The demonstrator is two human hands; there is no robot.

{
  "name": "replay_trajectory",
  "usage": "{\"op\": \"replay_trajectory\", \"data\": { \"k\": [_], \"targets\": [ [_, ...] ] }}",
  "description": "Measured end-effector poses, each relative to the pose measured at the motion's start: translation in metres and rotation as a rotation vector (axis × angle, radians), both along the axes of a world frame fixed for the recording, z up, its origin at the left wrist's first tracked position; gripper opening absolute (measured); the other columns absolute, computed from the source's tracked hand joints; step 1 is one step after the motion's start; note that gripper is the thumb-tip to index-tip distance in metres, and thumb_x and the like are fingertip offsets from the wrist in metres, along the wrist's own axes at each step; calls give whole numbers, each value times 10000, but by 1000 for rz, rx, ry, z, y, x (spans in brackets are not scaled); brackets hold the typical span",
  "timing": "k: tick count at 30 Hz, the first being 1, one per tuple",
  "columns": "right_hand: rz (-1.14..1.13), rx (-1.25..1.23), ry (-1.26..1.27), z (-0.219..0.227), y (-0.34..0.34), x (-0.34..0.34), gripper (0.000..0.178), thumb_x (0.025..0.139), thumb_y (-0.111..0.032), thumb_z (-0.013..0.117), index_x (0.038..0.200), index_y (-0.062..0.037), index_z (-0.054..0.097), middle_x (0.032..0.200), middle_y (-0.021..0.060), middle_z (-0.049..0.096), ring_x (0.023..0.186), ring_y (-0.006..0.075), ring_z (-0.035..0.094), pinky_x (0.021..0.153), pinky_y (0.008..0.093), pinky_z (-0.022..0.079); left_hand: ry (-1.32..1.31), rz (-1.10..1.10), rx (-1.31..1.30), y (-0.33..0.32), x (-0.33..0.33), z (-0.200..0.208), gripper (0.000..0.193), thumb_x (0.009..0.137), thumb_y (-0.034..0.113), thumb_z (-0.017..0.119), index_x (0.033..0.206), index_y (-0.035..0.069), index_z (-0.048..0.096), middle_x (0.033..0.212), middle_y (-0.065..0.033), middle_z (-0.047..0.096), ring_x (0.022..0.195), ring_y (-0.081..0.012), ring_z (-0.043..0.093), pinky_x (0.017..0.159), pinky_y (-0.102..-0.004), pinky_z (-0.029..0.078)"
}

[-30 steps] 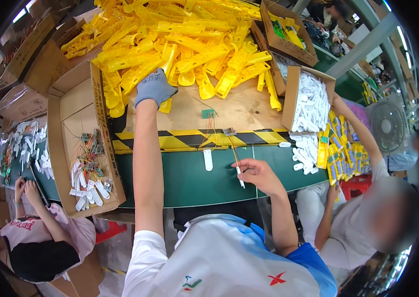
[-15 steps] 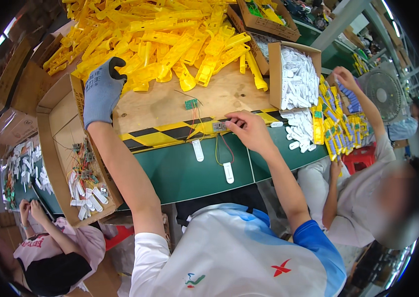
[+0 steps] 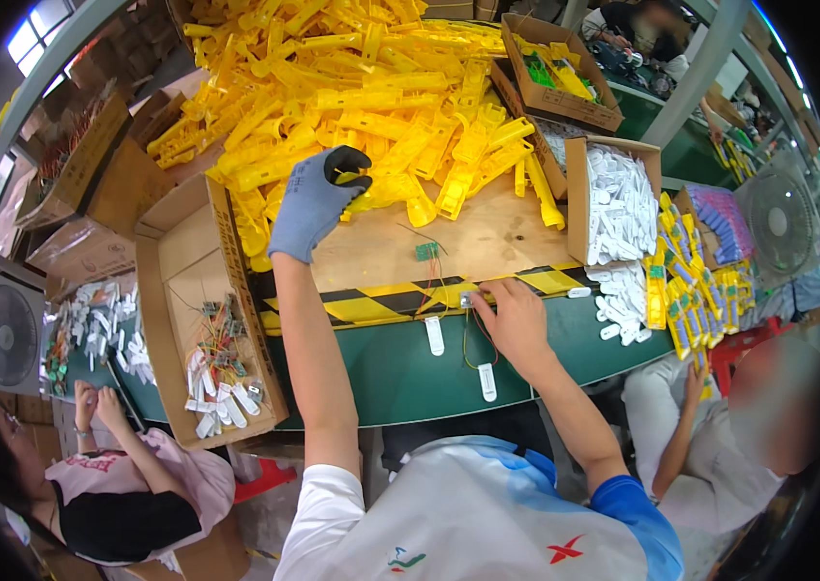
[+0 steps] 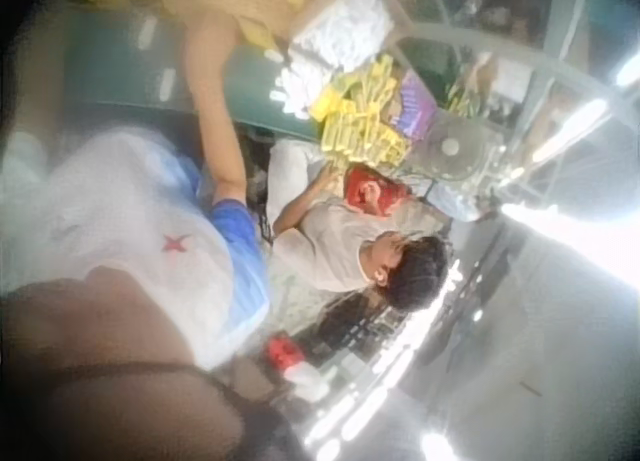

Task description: Assembling circuit boards and components into yellow plastic housings on a production line.

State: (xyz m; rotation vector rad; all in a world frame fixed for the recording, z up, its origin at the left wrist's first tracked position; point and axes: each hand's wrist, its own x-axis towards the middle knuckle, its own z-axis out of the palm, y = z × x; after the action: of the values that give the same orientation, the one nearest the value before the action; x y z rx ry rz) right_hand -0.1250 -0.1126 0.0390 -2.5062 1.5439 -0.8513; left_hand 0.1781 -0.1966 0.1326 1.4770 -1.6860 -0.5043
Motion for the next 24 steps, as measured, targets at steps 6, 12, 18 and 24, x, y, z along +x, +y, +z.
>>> {"op": "replay_trajectory", "data": {
  "k": [6,12,18,24],
  "targets": [
    [23,78,-214,-11,12,3,181,847,-195,698,908,-27,671,870,105,644,729,286,658,645,372,530,216,-52,-21,-10,-10,-17,356,762,54,745,1098,21,633,1014,-76,683,886,-168,652,788,-278,511],
    [44,574,-803,-25,2,0,124,814,-62,723,861,37,665,854,103,688,749,162,691,686,267,540,612,-172,-222,-45,-43,-32,283,891,-6,615,1171,-39,596,1055,-75,650,996,-131,608,874,-254,489],
    [61,827,-992,-33,-3,-14,113,827,-10,711,910,45,657,857,56,686,789,106,655,728,238,524,638,-145,-429,-66,-77,-60,261,979,98,521,1211,-13,566,995,-89,670,961,-132,598,887,-260,444],
    [148,780,-998,-21,-10,-17,193,836,-13,696,1018,36,660,933,77,689,850,111,654,766,232,524,633,-156,-308,-62,-87,-82,459,840,63,682,1270,19,528,952,-66,649,855,-118,602,804,-243,483]
  ]
}}
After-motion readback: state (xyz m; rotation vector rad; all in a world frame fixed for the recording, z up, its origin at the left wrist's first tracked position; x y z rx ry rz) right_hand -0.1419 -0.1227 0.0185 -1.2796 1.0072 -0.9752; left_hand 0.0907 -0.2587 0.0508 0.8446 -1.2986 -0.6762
